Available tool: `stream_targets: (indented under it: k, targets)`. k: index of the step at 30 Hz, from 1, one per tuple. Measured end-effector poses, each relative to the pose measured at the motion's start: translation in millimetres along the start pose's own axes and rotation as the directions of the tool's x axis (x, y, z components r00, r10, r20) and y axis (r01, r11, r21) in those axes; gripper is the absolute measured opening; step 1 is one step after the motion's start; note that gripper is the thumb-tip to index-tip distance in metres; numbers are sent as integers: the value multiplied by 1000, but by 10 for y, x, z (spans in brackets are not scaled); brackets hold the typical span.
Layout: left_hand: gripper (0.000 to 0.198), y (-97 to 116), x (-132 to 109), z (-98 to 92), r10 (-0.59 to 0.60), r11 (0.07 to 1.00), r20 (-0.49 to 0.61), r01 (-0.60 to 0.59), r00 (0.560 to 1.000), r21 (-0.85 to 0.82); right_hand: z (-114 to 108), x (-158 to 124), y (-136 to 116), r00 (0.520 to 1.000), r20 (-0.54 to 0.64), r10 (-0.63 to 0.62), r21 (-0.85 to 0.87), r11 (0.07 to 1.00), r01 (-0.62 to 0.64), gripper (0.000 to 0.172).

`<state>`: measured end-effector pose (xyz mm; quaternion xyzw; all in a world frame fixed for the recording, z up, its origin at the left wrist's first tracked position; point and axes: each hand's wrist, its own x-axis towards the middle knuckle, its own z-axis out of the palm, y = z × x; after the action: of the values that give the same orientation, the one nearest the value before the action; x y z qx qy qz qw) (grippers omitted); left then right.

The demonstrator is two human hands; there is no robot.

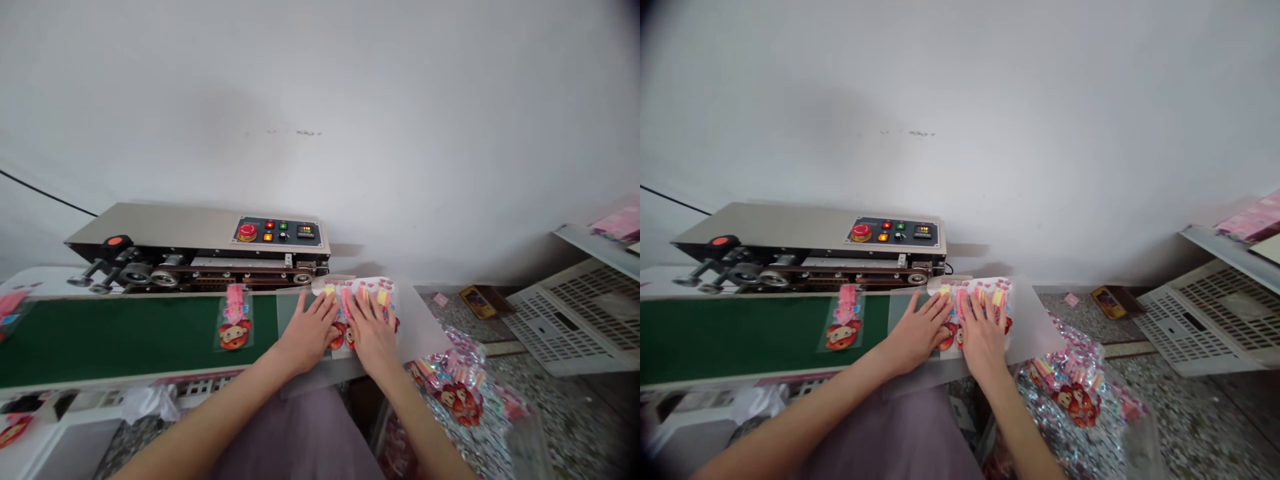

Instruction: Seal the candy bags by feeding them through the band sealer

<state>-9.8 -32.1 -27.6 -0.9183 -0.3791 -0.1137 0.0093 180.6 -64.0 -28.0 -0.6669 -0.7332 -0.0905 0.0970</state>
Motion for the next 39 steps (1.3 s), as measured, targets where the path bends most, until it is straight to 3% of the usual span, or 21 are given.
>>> stream_targets:
  k: [3, 9, 14, 17, 19, 22, 24, 28, 34, 37, 39]
  targets:
    - [59, -55, -66, 89, -55, 998, 32, 55, 998, 9, 67, -26, -112, 1000, -8, -20, 42, 999, 20, 45]
    - [59, -308, -327, -12, -66, 997, 82, 63, 994, 44, 53, 45, -476, 1000, -11, -27, 107, 994, 28, 46]
    - [53, -484, -534, -137, -153, 984, 46, 148, 987, 103, -89, 22, -306, 999, -41, -5, 51, 999, 7, 44]
    - [48, -432, -512, -199, -214, 973, 11, 212, 977, 87, -111, -36, -59, 990, -54, 129, -56, 990, -132, 44]
    - [46, -310, -387, -185, -162, 986, 12, 162, 987, 39, -72, -62, 37, 982, -23, 187, -105, 976, -189, 45]
    - [48, -112, -148, -77, 1, 1000, 32, -1, 999, -11, 7, -82, 51, 991, 20, 134, -103, 986, -131, 47]
    - [49, -51, -55, 8, 40, 999, 33, -40, 999, 1, 38, -86, 27, 997, 29, 75, -75, 995, -73, 48]
    - [52, -173, -139, 72, 12, 1000, 39, -13, 999, 28, 48, -60, -19, 998, 57, -15, 8, 1000, 15, 47]
    - [52, -471, -435, -76, -124, 989, 33, 121, 992, 91, 20, 64, -212, 990, 81, -116, 146, 984, 103, 46]
    - [54, -372, -397, -153, -215, 973, 1, 214, 977, 90, 12, 92, -216, 996, 46, -81, 122, 990, 75, 45]
    - [55, -225, -289, -151, -178, 983, -6, 179, 984, 52, 35, 87, -151, 1000, 0, 22, 53, 998, -22, 45]
